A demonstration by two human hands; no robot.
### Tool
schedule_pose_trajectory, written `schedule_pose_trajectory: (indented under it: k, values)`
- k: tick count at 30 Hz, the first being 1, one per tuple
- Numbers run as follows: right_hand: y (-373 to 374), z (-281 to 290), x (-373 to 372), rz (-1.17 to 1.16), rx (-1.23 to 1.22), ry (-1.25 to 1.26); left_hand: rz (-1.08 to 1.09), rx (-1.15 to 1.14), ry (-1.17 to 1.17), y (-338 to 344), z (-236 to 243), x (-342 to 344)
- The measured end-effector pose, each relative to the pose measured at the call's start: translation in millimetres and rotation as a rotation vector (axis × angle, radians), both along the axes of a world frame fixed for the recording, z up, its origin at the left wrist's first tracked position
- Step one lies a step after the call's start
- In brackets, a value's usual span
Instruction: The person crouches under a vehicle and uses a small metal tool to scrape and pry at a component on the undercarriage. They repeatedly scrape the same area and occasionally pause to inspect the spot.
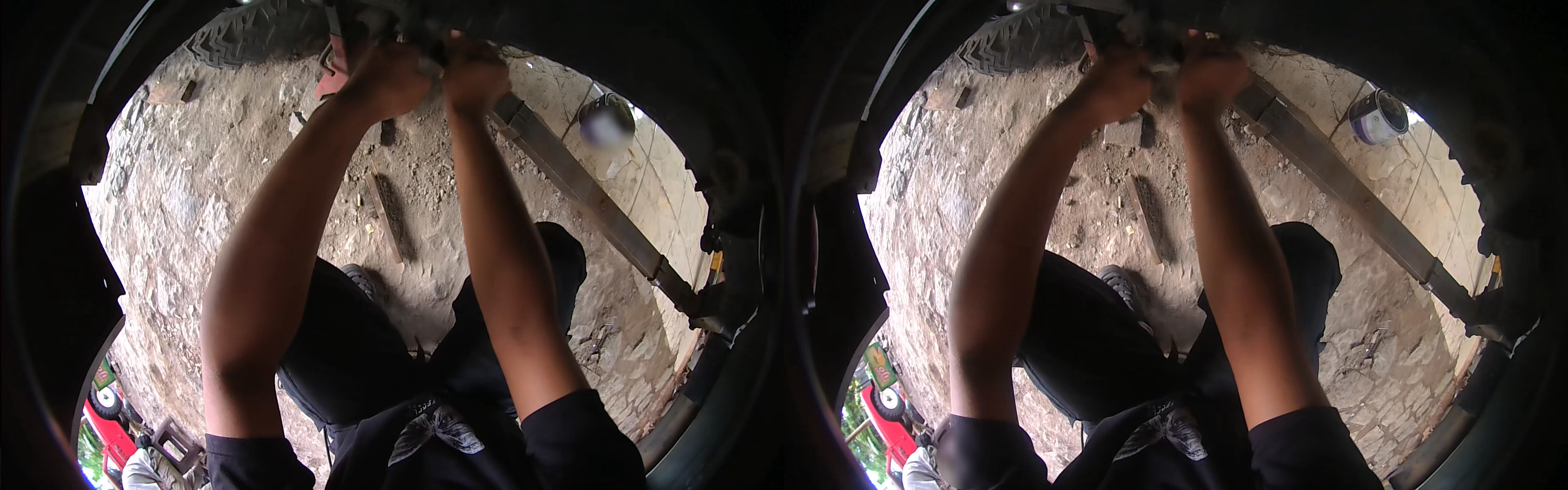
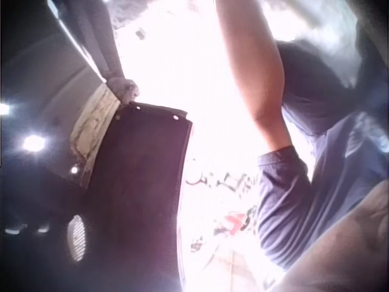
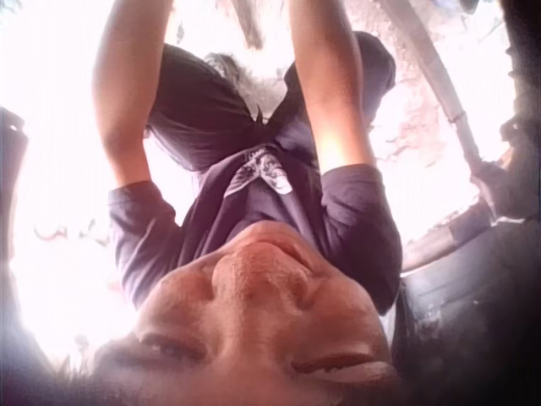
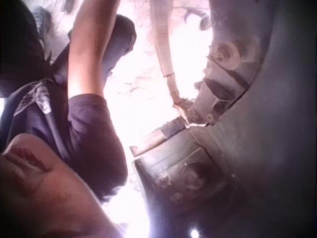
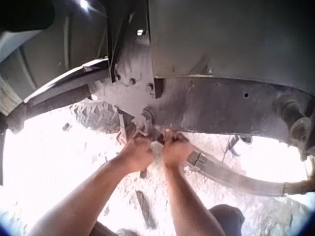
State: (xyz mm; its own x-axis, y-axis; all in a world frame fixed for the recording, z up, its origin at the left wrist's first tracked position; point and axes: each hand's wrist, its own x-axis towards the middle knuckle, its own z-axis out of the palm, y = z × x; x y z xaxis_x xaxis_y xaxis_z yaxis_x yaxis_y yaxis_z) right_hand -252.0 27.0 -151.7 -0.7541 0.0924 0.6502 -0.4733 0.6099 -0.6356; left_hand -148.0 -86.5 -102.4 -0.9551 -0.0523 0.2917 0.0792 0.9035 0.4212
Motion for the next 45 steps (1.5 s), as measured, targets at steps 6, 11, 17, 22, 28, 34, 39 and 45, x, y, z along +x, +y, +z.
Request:
schedule_pose_trajectory:
  k: [6,11,17,22,28,34,39,45]
  values:
    - [8,5,-31,-0.106,0.043,0.000,0.009,0.085,-0.087,2,4,-9]
    - [0,7,0,0.058,-0.102,-0.048,0.013,0.061,0.113,-2,-7,1]
    - [3,4,-15,-0.017,0.097,-0.047,-0.155,-0.214,0.007,-16,-25,-21]
    - [12,5,-26,-0.049,0.294,0.133,-0.109,-0.274,-0.082,-9,-12,-21]
    - [6,-12,-19,-0.023,0.159,0.307,-0.030,0.017,-0.054,-2,-15,-13]
    - [0,-3,-16,-0.010,0.219,0.272,-0.106,-0.403,-0.020,-19,-42,-18]
    - [13,-14,-31,-0.068,0.449,0.355,-0.118,-0.192,0.018,-10,-28,-23]
    - [-1,9,19,0.112,-0.092,-0.017,-0.018,0.017,-0.047,3,-6,-2]
